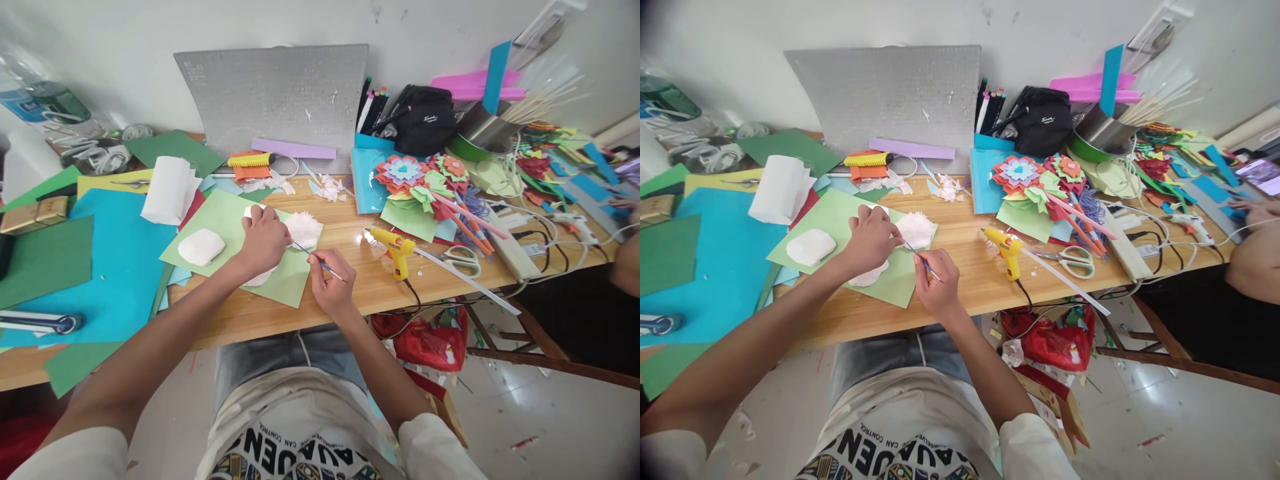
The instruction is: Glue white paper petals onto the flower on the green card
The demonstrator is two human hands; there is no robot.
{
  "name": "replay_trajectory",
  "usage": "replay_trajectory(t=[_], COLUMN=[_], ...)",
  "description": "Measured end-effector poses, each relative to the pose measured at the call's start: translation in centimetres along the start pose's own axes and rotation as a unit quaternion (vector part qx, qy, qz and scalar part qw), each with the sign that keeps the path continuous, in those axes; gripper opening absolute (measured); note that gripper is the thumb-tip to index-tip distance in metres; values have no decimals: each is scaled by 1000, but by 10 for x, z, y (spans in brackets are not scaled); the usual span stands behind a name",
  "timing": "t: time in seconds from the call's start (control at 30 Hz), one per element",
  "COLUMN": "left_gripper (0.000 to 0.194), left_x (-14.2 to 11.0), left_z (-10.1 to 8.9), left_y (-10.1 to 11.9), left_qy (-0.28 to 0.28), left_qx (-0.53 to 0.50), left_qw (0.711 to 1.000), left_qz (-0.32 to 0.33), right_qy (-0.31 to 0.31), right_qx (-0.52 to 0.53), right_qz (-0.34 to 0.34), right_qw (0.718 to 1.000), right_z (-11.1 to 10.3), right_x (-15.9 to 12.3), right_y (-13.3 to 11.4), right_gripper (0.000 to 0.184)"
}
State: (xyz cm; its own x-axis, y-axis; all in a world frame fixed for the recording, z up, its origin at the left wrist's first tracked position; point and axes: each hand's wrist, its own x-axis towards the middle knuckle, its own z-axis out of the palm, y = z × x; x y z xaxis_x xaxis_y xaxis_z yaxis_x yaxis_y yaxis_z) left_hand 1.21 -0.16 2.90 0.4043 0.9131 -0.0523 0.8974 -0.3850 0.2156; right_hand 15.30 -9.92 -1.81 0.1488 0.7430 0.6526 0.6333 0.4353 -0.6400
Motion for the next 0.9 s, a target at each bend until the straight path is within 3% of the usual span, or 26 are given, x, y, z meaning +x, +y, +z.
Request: replay_trajectory(t=[0.2,0.7,0.9], left_gripper=[24,24,24], left_x=[0,-4,-28], left_z=[-2,6,0], left_y=[3,-4,-12], left_qy=[-12,20,65], left_qx=[10,-38,-33], left_qw=[1000,999,997], left_qz=[-10,-15,-1], right_qy=[-8,-30,-31], right_qx=[-6,-7,-9], right_qz=[6,25,28], right_qw=[1000,999,999], right_z=[1,5,5], right_x=[1,-2,-1], right_y=[0,5,5], right_gripper=[11,13,12])
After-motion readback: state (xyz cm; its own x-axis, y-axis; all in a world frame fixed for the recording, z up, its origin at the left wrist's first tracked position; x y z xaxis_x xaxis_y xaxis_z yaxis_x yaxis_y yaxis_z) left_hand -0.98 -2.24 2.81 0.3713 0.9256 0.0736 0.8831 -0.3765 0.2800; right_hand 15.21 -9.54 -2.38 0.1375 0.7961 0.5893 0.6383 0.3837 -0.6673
